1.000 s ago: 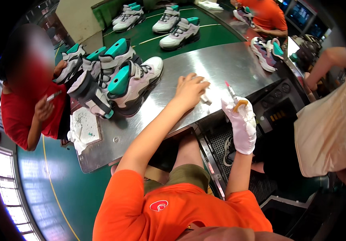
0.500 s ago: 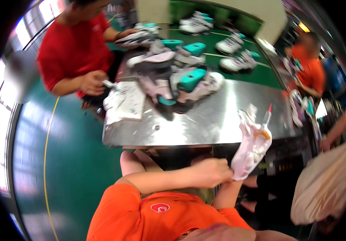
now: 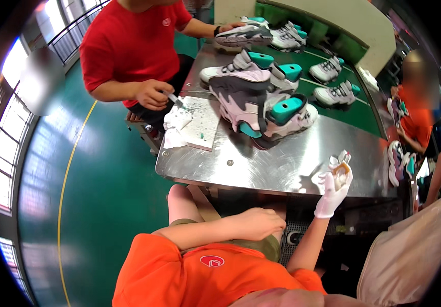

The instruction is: The person applies glue to the sole of a white and pink sneaker using a syringe. They hold the shoe with one hand and carefully inject the adhesive into the seam between the sole and the upper. The person repeats this process on multiple shoes, moving them along a metal table in a factory setting.

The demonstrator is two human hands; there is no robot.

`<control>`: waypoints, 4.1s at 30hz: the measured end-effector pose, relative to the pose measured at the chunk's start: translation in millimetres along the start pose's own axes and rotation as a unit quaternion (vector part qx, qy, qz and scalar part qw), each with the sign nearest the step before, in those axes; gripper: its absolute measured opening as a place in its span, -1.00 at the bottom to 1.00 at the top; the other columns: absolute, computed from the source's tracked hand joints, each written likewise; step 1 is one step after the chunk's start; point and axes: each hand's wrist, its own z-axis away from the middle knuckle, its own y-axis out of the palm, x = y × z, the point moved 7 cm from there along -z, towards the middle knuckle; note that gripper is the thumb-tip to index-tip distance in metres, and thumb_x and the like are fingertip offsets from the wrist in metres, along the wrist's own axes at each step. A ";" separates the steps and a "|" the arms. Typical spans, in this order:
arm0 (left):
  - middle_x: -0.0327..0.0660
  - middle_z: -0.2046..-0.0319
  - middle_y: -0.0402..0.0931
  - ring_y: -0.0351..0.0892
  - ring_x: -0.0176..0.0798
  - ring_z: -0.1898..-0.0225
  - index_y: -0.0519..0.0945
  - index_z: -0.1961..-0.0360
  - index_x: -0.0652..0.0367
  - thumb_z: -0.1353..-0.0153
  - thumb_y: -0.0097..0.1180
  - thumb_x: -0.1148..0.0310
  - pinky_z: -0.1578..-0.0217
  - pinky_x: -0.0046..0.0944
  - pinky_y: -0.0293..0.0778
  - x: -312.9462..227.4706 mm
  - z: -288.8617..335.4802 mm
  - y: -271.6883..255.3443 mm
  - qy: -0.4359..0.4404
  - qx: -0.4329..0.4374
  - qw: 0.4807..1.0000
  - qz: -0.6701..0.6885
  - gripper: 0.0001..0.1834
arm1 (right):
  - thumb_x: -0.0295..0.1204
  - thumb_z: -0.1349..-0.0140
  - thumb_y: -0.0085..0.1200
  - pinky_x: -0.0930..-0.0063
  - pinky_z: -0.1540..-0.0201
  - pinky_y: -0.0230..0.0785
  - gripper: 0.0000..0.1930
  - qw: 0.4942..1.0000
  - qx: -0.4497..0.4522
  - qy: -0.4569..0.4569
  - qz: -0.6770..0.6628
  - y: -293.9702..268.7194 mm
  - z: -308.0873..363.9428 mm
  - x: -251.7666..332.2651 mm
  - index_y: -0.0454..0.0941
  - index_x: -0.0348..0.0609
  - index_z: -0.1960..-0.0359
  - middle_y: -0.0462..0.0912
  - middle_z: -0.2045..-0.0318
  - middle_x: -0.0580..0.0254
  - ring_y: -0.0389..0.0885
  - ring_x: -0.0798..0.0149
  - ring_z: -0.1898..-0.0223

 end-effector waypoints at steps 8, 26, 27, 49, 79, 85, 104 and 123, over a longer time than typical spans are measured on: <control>-0.12 0.14 0.68 0.66 -0.19 0.07 0.59 -0.03 0.22 -0.37 0.08 0.33 0.05 -0.22 0.51 21.8 37.8 -135.1 -0.261 -0.180 0.941 0.117 -0.72 | -0.56 -0.06 0.28 0.50 0.11 0.47 -0.34 0.990 -0.008 -0.062 0.128 -24.1 1.0 -29.5 0.32 -0.20 -0.25 0.53 0.01 0.13 0.57 0.33 0.17; 0.01 0.08 0.57 0.55 0.11 0.01 0.56 -0.02 0.25 -0.14 0.22 0.54 -0.03 -0.07 0.47 -18.2 -51.2 -161.0 -0.012 -0.181 0.963 -0.197 -0.62 | -0.19 0.17 0.51 0.36 0.27 0.49 -0.20 0.897 -0.083 -0.253 0.354 -3.4 22.5 -13.9 0.43 -0.20 -0.15 0.62 0.27 0.10 0.63 0.13 0.37; 0.02 0.01 0.53 0.52 0.12 -0.05 0.55 -0.05 0.24 -0.13 0.25 0.52 -0.07 -0.04 0.44 -27.0 -67.0 -165.3 0.012 -0.191 0.950 -0.248 -0.59 | -0.19 0.17 0.51 0.38 0.28 0.49 -0.19 0.897 -0.083 -0.251 0.355 -5.0 23.1 -18.3 0.43 -0.20 -0.15 0.61 0.28 0.11 0.63 0.14 0.38; 0.00 0.27 0.68 0.67 0.10 0.21 0.42 -0.17 -0.02 0.09 0.36 -0.11 0.23 -0.04 0.54 49.5 -339.6 -160.8 -0.085 -0.097 0.910 -0.395 -0.20 | -0.14 0.14 0.44 0.21 0.27 0.51 -0.16 0.904 -0.040 -0.245 0.348 -12.3 14.2 -17.5 0.35 -0.27 -0.17 0.58 0.24 0.05 0.60 -0.02 0.34; 0.00 -0.22 0.40 0.34 0.09 -0.26 0.27 -0.36 0.13 0.02 0.40 0.21 -0.25 -0.07 0.31 -18.1 -163.2 -221.4 -0.070 0.163 0.868 -0.464 -0.09 | -0.07 0.11 0.39 0.31 0.34 0.54 -0.17 0.848 -0.085 -0.306 0.425 -0.8 20.7 -11.9 0.38 -0.37 -0.15 0.59 0.17 0.05 0.62 0.06 0.38; 0.04 -0.21 0.38 0.37 0.09 -0.25 0.31 -0.29 0.20 0.11 0.45 0.43 -0.23 -0.09 0.33 59.1 -22.9 -272.2 -0.246 0.014 0.903 -0.352 -0.12 | -0.11 0.14 0.44 0.31 0.24 0.55 -0.20 0.860 -0.081 -0.285 0.416 4.8 22.0 -12.5 0.43 -0.31 -0.13 0.61 0.17 0.05 0.66 0.05 0.30; -0.17 0.20 0.66 0.61 -0.39 0.22 0.59 0.05 0.35 -0.02 0.46 0.18 0.17 -0.37 0.51 74.2 -204.9 -229.7 -0.193 -0.190 0.963 -0.003 -0.43 | -0.15 0.13 0.43 0.28 0.30 0.51 -0.18 0.869 -0.113 -0.282 0.391 -8.3 26.9 -14.3 0.38 -0.36 -0.15 0.59 0.24 0.03 0.61 0.02 0.36; 0.07 0.07 0.60 0.68 0.10 0.12 0.51 -0.05 0.34 -0.22 0.26 0.25 0.25 0.24 0.68 287.5 -405.5 -81.9 -0.355 -0.208 0.740 0.532 -0.53 | 0.01 0.11 0.29 0.33 0.54 0.38 -0.33 0.840 -0.092 -0.320 0.429 -8.7 32.6 -32.1 0.47 -0.21 0.03 0.56 0.12 -0.04 0.55 0.06 0.46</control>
